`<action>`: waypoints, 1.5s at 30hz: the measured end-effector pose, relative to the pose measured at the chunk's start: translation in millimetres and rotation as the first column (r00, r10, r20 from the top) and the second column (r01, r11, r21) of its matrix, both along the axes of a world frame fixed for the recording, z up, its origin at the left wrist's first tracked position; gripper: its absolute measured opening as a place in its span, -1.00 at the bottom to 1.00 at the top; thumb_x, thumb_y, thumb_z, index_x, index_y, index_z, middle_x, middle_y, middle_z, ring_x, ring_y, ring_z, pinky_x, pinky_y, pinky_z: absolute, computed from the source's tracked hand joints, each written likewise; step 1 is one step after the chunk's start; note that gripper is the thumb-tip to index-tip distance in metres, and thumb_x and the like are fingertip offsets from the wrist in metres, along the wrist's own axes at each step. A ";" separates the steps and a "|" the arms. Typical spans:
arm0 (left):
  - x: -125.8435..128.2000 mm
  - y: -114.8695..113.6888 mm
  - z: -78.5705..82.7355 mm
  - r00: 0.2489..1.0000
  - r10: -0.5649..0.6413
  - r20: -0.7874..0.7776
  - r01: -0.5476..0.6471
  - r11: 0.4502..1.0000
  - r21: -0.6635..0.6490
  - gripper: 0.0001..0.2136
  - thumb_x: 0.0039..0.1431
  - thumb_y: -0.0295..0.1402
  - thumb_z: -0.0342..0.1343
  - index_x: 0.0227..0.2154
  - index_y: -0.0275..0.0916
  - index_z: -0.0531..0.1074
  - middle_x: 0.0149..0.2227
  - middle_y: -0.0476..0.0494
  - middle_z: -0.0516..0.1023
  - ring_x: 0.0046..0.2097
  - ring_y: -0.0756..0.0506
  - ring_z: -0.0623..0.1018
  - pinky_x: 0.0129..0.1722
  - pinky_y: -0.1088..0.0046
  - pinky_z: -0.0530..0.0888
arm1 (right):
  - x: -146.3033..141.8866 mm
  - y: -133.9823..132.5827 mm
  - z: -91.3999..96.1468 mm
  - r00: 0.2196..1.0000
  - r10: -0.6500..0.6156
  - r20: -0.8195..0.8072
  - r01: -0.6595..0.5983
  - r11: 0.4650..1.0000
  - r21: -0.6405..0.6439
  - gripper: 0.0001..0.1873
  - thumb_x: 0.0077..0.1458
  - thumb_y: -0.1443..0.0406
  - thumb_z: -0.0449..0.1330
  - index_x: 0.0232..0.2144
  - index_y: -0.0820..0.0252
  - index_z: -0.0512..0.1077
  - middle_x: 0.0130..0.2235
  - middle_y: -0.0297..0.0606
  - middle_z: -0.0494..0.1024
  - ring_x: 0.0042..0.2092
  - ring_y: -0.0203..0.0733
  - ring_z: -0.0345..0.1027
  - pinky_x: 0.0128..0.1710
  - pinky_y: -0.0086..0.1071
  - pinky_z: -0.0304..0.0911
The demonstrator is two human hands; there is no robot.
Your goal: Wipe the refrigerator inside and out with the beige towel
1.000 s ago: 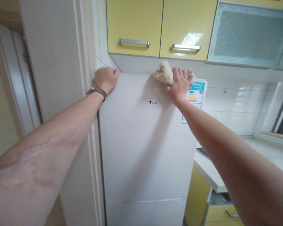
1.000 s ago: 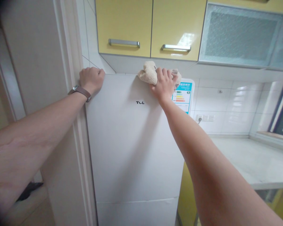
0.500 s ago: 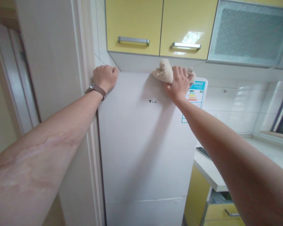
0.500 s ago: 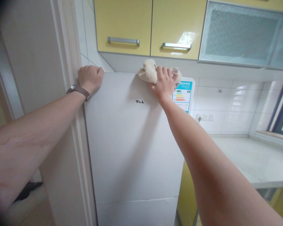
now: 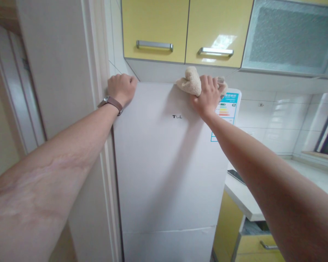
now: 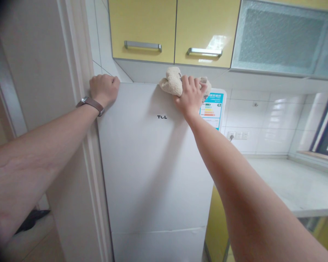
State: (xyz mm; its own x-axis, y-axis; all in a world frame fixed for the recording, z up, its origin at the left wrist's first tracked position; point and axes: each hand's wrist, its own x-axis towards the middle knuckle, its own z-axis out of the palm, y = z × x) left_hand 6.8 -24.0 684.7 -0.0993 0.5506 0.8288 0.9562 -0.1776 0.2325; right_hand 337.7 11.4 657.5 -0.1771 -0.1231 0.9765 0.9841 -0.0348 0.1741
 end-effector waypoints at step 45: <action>-0.4 10.6 -0.2 0.995 0.095 0.027 -0.098 0.972 0.212 -0.45 0.46 -0.23 -0.25 0.05 -0.47 0.59 0.09 -0.46 0.61 0.17 -0.33 0.52 0.18 0.15 0.35 | -14.9 -34.7 -6.7 0.995 -0.038 -0.087 0.026 0.991 -0.135 -0.57 0.17 0.25 0.04 0.09 0.14 0.35 0.08 -0.02 0.41 0.17 0.21 0.22 0.13 0.20 0.11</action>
State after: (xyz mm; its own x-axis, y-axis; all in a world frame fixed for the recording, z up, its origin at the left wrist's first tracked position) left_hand 6.5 -13.4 684.5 -0.1577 0.3490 0.9238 0.9676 -0.1320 0.2151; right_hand 322.9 -23.3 650.8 -0.0901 0.0135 0.9958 0.9947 -0.0485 0.0906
